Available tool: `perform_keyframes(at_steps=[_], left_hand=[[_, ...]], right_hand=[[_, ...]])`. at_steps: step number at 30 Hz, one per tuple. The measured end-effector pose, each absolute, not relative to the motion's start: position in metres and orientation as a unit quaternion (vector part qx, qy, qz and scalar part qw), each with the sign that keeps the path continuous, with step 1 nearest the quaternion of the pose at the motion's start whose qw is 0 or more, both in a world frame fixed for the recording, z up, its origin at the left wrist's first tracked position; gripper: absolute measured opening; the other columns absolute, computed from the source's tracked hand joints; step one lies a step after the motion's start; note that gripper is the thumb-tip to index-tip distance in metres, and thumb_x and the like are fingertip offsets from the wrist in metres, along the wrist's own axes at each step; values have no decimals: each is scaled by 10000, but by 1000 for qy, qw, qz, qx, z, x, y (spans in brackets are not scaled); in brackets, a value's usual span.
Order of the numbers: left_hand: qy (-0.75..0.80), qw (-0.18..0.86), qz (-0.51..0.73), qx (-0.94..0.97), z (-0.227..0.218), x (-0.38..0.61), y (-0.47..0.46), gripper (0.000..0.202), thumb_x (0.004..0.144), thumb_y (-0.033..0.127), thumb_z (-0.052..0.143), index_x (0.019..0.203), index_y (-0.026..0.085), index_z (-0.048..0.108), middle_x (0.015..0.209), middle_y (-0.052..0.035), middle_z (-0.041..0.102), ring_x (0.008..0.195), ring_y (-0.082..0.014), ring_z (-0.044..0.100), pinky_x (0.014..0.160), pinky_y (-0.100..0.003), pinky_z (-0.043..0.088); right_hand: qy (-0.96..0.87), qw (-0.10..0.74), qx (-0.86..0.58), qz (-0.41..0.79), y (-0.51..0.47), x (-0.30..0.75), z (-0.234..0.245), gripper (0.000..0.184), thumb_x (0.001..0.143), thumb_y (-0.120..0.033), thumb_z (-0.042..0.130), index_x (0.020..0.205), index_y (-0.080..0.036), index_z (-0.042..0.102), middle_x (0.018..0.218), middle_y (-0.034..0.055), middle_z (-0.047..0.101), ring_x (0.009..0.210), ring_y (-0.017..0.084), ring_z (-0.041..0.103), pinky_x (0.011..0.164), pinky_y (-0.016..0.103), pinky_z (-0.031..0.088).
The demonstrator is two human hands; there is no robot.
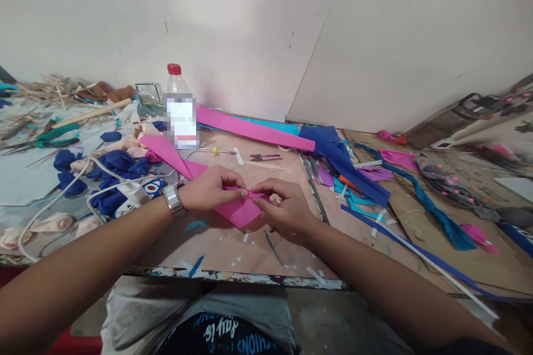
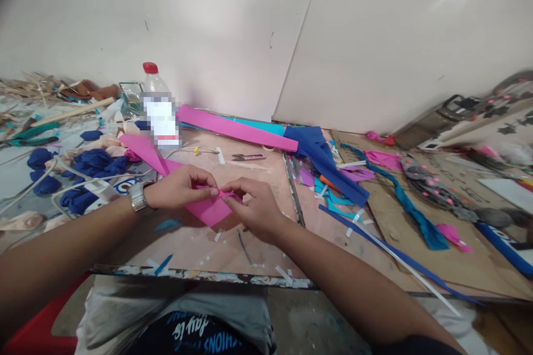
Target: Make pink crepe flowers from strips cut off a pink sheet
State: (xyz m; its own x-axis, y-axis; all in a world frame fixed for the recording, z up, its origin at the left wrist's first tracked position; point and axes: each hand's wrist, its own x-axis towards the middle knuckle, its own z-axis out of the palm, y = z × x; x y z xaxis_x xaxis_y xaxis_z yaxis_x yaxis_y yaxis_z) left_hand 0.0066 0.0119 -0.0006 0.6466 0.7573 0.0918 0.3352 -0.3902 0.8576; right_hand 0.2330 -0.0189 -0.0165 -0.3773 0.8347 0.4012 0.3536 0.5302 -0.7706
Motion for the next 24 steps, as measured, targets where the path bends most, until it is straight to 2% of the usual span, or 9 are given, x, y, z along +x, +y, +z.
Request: perform_keyframes(at_steps=[4, 12, 24], left_hand=[[347, 441, 249, 790, -3, 8, 11, 298, 899, 400, 643, 948, 127, 752, 844, -51, 749, 734, -140, 622, 662, -226, 462], [347, 441, 259, 786, -3, 10, 8, 227, 901, 336, 636, 890, 137, 745, 796, -32, 726, 713, -127, 607, 664, -221, 460], [355, 448, 265, 777, -1, 14, 4, 187, 892, 291, 647, 869, 138, 750, 772, -24, 726, 683, -113, 594, 644, -210, 451]], right_hand=[[-776, 411, -388, 281, -19, 233, -18, 94, 852, -195, 721, 927, -207, 776, 872, 49, 776, 782, 177, 708, 715, 283, 538], [-788, 413, -376, 257, -20, 234, -20, 90, 889, -235, 709, 953, -230, 771, 844, 30, 768, 752, 161, 699, 688, 269, 531], [-799, 413, -365, 242, -19, 234, -21, 75, 899, -217, 701, 941, -227, 763, 868, 30, 769, 778, 160, 703, 706, 269, 529]])
